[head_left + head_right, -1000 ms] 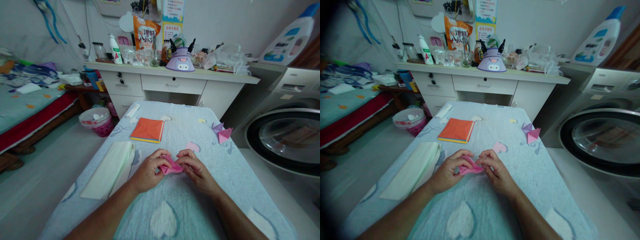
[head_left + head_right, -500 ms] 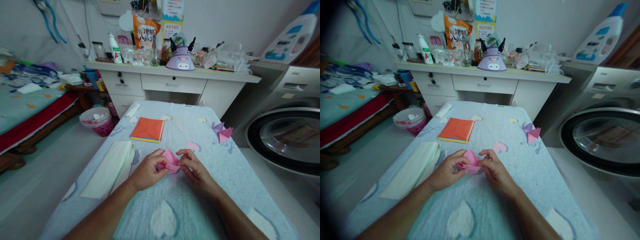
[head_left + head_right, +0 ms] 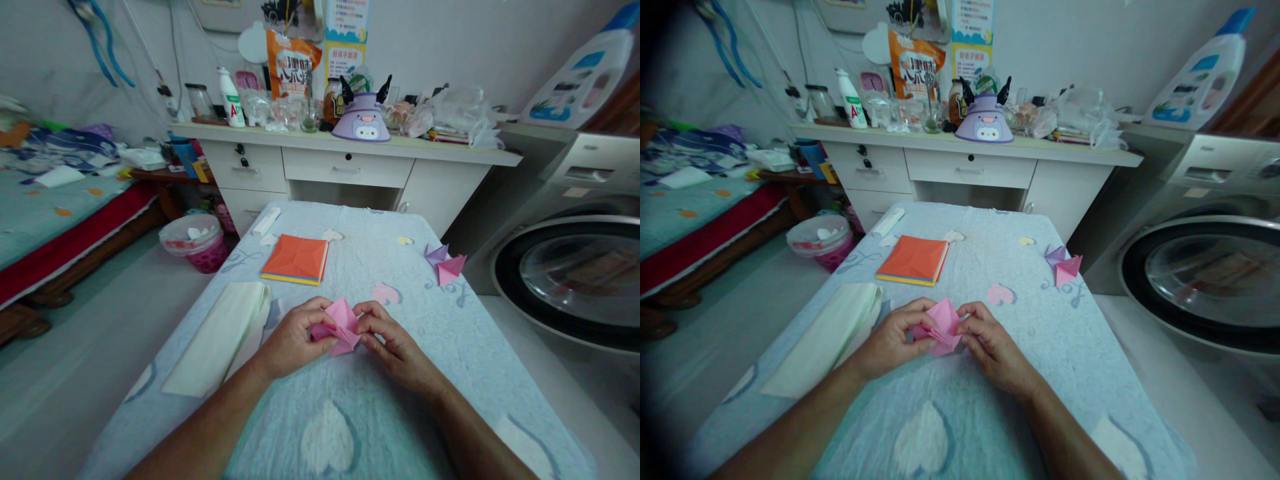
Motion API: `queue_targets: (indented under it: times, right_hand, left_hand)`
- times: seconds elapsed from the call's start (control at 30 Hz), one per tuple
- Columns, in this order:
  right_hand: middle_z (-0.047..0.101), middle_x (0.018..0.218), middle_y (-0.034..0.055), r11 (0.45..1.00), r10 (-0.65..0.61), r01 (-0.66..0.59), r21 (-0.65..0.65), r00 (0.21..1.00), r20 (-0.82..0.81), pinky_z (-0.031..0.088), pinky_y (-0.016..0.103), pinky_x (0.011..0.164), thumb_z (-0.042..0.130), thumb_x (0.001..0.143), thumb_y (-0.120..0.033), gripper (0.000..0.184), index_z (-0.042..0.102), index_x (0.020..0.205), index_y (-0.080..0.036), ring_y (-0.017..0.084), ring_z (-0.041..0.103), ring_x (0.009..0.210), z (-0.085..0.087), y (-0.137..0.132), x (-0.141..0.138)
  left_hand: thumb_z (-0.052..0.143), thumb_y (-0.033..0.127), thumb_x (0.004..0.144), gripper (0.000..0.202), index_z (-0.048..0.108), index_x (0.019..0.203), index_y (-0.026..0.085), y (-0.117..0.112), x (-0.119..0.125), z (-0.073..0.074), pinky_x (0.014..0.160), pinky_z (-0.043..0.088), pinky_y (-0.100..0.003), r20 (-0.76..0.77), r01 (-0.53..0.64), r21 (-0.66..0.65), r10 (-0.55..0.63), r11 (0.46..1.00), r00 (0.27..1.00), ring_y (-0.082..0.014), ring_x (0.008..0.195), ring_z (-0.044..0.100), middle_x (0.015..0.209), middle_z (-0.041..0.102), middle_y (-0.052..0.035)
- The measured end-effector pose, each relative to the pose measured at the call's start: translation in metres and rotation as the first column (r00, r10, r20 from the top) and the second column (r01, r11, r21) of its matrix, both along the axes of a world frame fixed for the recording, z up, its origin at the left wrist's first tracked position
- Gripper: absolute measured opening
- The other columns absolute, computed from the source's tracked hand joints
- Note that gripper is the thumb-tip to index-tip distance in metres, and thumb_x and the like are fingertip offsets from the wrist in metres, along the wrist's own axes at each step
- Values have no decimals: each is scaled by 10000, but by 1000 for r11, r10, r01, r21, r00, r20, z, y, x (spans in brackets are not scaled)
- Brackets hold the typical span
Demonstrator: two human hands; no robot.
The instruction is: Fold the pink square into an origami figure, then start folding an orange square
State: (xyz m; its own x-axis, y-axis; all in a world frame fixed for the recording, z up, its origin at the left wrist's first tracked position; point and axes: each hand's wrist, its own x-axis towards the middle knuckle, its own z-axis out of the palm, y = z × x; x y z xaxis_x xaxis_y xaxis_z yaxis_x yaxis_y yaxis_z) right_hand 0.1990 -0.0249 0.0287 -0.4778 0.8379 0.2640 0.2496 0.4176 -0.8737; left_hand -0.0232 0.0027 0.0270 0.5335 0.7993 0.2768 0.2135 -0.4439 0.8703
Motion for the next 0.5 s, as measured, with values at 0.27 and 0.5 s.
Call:
queue_targets:
  times: [0.27, 0.5]
  right_hand:
    - [523, 1049, 48, 996, -52, 45, -82, 994, -94, 437, 326, 850, 490, 949, -288, 165, 536, 1103, -248, 168, 533, 947, -10, -1, -3]
    - [570, 927, 16, 937, -116, -4, -350, 940, -320, 447, 283, 750, 663, 850, -340, 335, 496, 1117, -228, 141, 551, 822, -17, 1, -7]
  left_hand:
    - [581, -11, 697, 227, 684, 790, 169, -3, 3, 2, 727, 436, -211, -37, 18, 76, -16, 997, 999, -124, 841, 586, 900, 589, -21]
    - [565, -39, 696, 251, 688, 777, 163, -5, 3, 4, 720, 429, -208, -32, 38, 105, -34, 994, 999, -125, 833, 589, 892, 581, -24]
